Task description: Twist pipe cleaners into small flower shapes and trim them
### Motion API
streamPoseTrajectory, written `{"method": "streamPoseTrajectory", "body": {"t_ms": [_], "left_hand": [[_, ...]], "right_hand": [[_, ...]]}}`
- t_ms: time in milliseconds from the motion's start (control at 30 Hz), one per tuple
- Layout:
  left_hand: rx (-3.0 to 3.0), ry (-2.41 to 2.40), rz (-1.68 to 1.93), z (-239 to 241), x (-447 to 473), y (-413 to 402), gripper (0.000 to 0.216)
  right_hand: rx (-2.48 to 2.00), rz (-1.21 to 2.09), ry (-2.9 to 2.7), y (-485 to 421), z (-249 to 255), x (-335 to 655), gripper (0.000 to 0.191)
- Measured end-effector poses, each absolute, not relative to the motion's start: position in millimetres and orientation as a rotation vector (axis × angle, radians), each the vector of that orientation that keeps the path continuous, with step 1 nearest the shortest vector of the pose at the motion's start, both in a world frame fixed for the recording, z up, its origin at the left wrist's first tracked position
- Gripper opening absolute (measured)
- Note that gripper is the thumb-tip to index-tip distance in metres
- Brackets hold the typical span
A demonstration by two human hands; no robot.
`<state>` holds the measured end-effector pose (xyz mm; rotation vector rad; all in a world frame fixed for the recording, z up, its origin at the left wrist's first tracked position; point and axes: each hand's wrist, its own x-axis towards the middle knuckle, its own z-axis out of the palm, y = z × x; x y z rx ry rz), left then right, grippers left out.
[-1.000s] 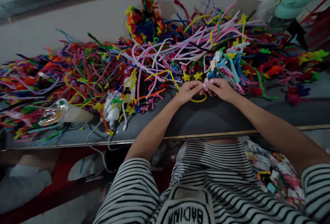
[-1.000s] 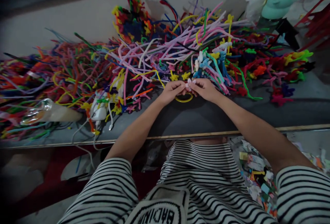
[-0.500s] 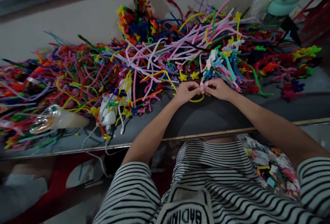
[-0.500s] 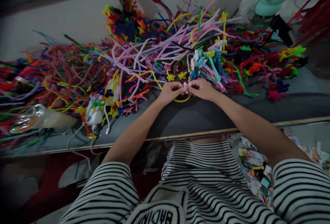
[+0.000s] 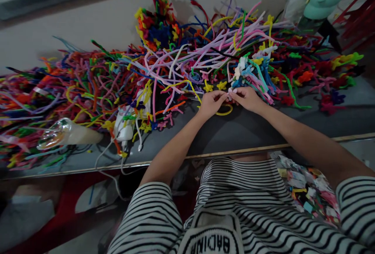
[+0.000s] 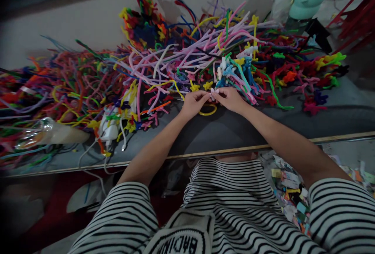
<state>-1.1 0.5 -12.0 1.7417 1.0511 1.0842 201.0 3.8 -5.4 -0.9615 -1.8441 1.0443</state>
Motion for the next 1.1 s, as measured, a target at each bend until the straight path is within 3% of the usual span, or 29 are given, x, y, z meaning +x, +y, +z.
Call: {"method": "streamPoseTrajectory", "body": {"t_ms": [333,733,1100], "left_hand": [[1.648,0.911,1.032,-9.2,-8.0,7.4,0.042],[2.876,1.146,0.746,7.6,-20.4,3.8,0.033],[3.02,0.938,0.755,9.9,-25.7,6.2,0.038]], "right_hand": [[-0.824,1.314,-1.719,4.5,-2.5,195.1,0.059],[-0.883,1.336,-1.799,7.4,-4.2,196.4,0.062],[-0.859,1.289,-1.881,8.6,-6.1,197.8,0.061]]}}
